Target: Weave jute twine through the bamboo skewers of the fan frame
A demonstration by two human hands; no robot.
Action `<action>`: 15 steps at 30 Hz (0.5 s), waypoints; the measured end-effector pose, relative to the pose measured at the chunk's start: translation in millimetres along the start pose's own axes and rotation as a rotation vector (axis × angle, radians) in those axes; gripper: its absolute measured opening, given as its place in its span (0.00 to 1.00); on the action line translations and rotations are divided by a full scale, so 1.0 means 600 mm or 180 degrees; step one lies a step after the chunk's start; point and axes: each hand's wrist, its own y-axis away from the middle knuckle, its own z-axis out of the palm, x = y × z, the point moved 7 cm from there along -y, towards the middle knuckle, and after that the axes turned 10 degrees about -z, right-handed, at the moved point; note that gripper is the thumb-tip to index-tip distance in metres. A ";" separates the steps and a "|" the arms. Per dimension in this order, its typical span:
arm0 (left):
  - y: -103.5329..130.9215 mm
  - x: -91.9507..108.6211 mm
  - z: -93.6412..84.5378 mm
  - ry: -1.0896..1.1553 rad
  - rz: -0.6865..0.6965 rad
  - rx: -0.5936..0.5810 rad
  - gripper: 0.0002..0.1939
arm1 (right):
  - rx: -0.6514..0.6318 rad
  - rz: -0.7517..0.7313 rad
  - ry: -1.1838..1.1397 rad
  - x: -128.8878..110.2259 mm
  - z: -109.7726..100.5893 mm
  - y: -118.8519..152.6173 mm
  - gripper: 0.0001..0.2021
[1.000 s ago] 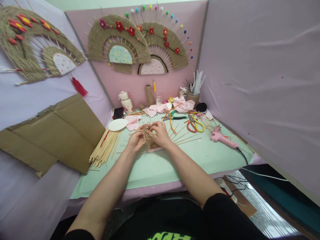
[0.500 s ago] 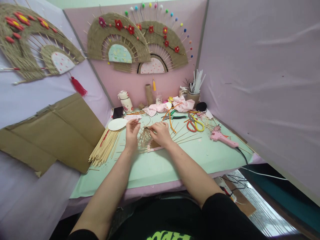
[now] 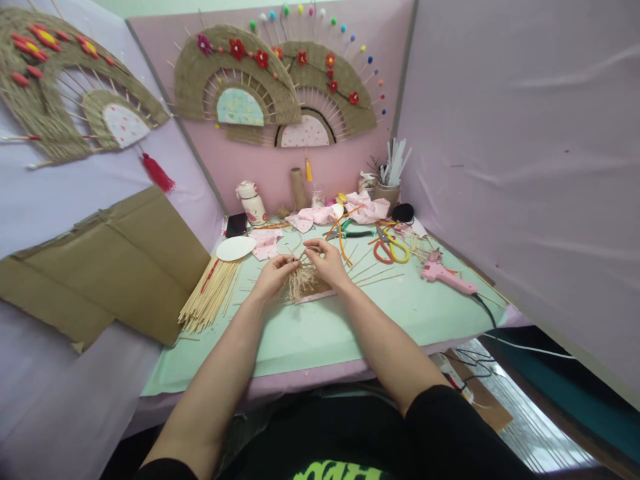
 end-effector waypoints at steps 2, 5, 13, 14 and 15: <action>0.000 -0.003 0.001 0.0029 -0.0111 -0.0026 0.14 | 0.0045 0.0108 -0.0260 0.010 0.000 -0.001 0.12; 0.000 -0.007 0.001 0.0075 -0.0244 -0.0025 0.15 | 0.0158 0.0266 -0.0617 0.020 0.000 -0.001 0.15; 0.001 0.000 -0.006 0.0341 -0.0160 0.0074 0.16 | 0.0383 0.0605 -0.1135 0.036 -0.004 -0.003 0.17; 0.000 0.000 -0.008 0.0385 -0.0164 0.0099 0.15 | 0.0374 0.0646 -0.1242 0.037 -0.003 -0.003 0.16; -0.001 0.000 -0.010 0.0437 -0.0174 0.0119 0.15 | 0.0361 0.0692 -0.1342 0.038 -0.001 -0.003 0.16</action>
